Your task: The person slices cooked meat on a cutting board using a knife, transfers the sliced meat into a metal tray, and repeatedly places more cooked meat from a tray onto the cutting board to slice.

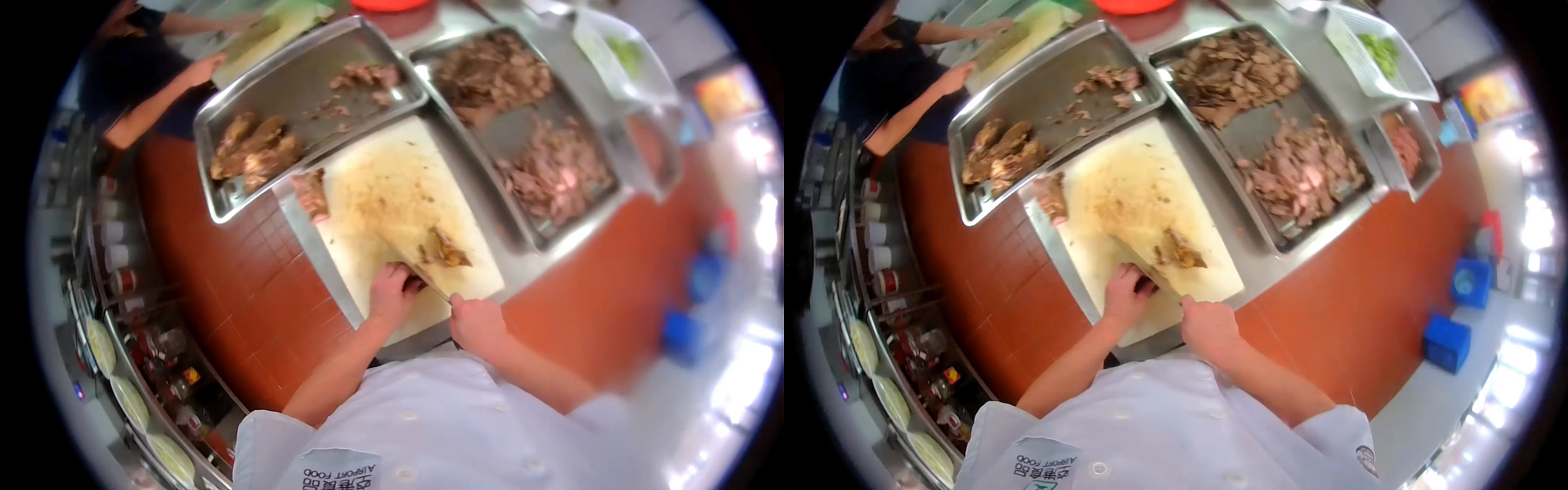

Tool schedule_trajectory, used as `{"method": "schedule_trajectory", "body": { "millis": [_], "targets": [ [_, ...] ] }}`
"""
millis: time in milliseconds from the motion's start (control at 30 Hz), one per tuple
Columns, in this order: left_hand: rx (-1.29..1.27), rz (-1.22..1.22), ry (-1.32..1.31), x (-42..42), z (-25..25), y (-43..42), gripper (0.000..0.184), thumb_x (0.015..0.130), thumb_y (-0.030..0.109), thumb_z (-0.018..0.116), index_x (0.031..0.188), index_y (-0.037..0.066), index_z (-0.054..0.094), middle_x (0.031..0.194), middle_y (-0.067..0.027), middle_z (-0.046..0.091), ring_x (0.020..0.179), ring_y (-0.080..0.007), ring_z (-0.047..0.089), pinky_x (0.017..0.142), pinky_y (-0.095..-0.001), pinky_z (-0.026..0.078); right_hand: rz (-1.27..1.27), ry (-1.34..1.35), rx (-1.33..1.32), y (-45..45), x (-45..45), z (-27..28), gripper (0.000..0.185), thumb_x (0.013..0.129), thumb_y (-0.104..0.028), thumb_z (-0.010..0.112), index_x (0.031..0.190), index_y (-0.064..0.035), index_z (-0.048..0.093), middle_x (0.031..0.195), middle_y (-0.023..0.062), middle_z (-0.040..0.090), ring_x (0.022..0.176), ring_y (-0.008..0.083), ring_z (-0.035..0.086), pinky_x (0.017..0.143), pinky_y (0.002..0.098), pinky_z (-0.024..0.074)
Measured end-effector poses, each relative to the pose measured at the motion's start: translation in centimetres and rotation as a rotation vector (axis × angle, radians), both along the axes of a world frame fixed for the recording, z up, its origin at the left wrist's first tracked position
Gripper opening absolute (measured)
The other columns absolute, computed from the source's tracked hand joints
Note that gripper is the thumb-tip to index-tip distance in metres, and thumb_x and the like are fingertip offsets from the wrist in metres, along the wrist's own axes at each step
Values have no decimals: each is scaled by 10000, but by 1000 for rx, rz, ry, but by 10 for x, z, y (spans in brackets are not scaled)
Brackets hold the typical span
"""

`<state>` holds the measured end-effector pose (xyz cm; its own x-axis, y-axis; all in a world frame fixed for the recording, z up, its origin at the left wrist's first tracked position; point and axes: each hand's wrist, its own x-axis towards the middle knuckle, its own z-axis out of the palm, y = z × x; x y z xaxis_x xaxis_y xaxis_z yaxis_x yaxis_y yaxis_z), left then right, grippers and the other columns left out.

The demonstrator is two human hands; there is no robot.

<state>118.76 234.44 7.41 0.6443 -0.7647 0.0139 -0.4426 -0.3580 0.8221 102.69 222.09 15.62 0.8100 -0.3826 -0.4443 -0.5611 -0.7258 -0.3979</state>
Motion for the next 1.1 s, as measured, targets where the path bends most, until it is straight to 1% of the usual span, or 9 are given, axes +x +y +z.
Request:
{"method": "schedule_trajectory", "body": {
  "millis": [167,267,333,367,433,600,867,933,1100],
  "targets": [
    [18,-29,-27,-3,1,0,162,822,33,735,974,62,685,1005,-142,680,973,-381,639,817,-480,539,-21,-16,-2,1,19,-14,125,887,-115,602,966,-19,608,729,195,710,684,397,719,644,519,566],
    [12,2,-3,0,6,0,165,813,32,737,970,57,689,1017,-140,678,984,-379,641,831,-470,542,-3,-121,-31,-2,40,-29,109,887,-117,604,940,-23,617,732,204,711,684,404,715,648,525,566],
    [2,54,32,-7,12,0,180,802,30,741,975,53,698,1019,-137,674,991,-373,642,837,-462,546,-56,-168,-28,-8,39,-38,121,926,-159,607,931,-38,616,721,213,689,690,424,693,663,547,549],
    [-57,19,-65,-10,13,2,189,799,31,752,980,52,702,1015,-133,673,973,-370,645,822,-458,548,-81,-181,-25,-11,32,-43,135,945,-180,608,927,-46,615,716,218,678,692,434,683,670,557,540],
    [-162,-35,-258,-7,23,10,206,795,31,774,989,51,709,1005,-125,670,936,-365,650,793,-449,552,-102,-163,-14,-17,18,-37,144,950,-185,610,905,-49,613,707,218,671,693,438,677,672,562,534],
    [-113,-151,-221,-2,16,15,221,798,26,769,1011,38,713,1060,-138,672,940,-363,650,794,-438,556,-96,-104,-25,-10,2,2,112,933,-145,609,880,-47,603,657,199,658,633,410,677,618,540,536],
    [-34,-138,-174,0,15,3,275,809,11,744,1079,40,703,1110,-141,659,1004,-361,643,834,-444,561,-96,-124,-6,2,-24,15,89,909,-141,622,910,-58,592,651,155,658,604,381,661,556,510,508],
    [-22,-141,-159,-1,16,1,270,812,1,742,1078,25,701,1140,-164,667,1018,-385,650,851,-453,562,-106,-105,-6,3,-24,19,94,894,-138,630,918,-56,591,678,150,674,616,374,669,555,506,508],
    [0,-150,-168,-2,16,-4,285,803,-4,730,1083,25,685,1147,-160,649,1039,-373,630,868,-455,552,-102,-43,25,2,-14,16,103,882,-127,632,944,-51,599,701,158,683,635,385,679,572,517,518]
  ]
}}
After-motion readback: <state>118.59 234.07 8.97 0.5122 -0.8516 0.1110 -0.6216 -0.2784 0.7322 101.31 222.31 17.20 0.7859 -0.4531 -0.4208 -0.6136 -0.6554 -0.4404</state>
